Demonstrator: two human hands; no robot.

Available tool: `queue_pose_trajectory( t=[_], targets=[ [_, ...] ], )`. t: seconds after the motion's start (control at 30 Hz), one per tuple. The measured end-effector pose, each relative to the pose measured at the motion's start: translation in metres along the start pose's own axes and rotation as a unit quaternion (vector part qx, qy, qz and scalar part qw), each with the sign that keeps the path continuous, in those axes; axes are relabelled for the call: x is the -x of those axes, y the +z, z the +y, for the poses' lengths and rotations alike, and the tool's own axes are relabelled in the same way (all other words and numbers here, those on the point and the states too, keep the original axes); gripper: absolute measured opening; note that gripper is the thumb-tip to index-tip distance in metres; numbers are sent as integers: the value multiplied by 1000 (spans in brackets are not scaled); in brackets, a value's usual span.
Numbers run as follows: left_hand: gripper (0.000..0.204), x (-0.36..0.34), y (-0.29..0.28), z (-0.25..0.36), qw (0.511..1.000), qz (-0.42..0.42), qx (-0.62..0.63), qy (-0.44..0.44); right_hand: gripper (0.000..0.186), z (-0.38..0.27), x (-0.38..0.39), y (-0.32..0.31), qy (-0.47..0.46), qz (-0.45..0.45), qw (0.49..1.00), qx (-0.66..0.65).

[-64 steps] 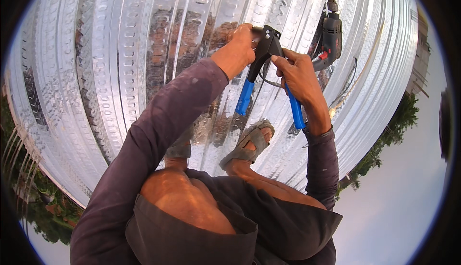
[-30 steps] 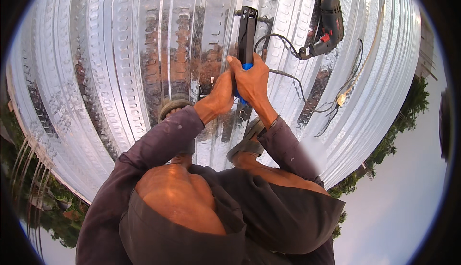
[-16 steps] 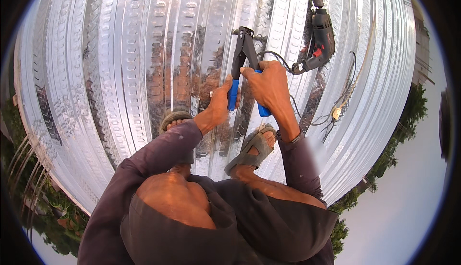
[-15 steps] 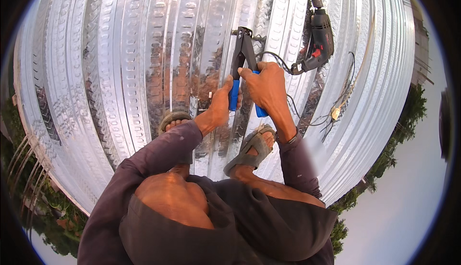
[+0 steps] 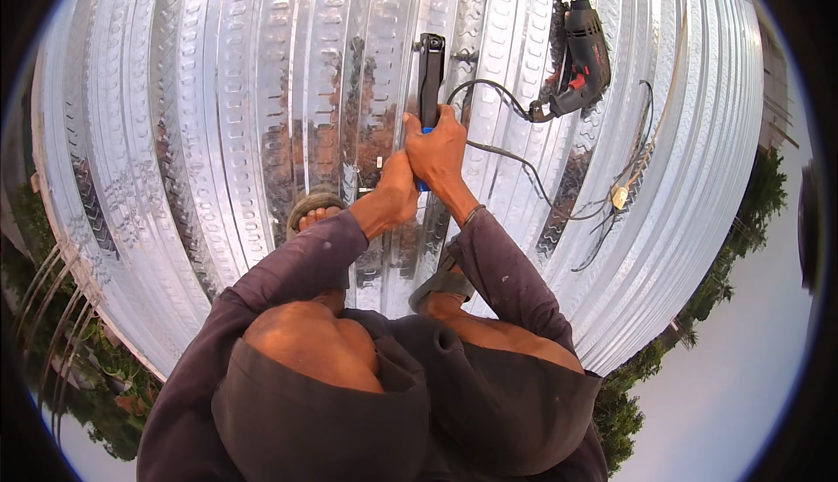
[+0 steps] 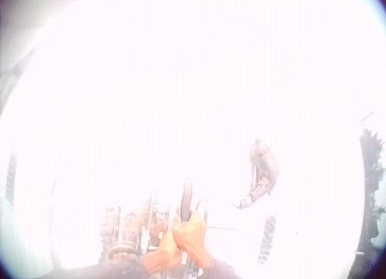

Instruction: The person is installing translucent corrugated roof panels on a metal roof. They use a power drill to secure the panels with screws and a manual seaming tool to join the edges of the panels together.

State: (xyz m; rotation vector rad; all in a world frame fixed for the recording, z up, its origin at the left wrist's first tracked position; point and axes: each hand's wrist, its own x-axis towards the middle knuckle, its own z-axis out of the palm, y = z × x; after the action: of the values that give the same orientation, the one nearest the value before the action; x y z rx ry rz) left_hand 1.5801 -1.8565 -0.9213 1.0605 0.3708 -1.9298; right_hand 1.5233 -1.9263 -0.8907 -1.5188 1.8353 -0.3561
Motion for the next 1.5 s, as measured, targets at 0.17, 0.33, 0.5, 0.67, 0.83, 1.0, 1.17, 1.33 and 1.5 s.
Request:
queue_pose_trajectory(
  t=[0.17,0.33,0.5,0.67,0.83,1.0,1.17,1.33,1.5],
  targets=[
    [40,-2,8,12,999,22,16,-17,42,-15,0,-21,-20,-17,989,148],
    [43,0,-15,11,999,-30,-24,-4,44,-79,-22,-79,50,-136,984,99],
    [50,16,12,16,998,-49,26,21,45,-49,-4,-40,56,-63,994,74],
    [71,30,-4,18,986,-164,-8,40,43,-34,-9,-36,128,-189,960,-164],
    [85,35,-18,36,925,-208,-312,57,42,-22,-17,-33,91,-186,972,-116],
    [60,29,-19,49,915,-181,-355,64,49,-5,-14,-16,48,-132,988,-58],
    [55,10,-28,33,915,-114,-377,92,52,13,-16,7,-15,-10,1000,-25],
    [56,43,-18,51,916,-198,-336,91,38,1,-15,-31,34,-99,994,-32],
    [39,62,-56,78,857,-49,-491,146,31,-45,0,-172,37,-162,969,-183]
  ],
)
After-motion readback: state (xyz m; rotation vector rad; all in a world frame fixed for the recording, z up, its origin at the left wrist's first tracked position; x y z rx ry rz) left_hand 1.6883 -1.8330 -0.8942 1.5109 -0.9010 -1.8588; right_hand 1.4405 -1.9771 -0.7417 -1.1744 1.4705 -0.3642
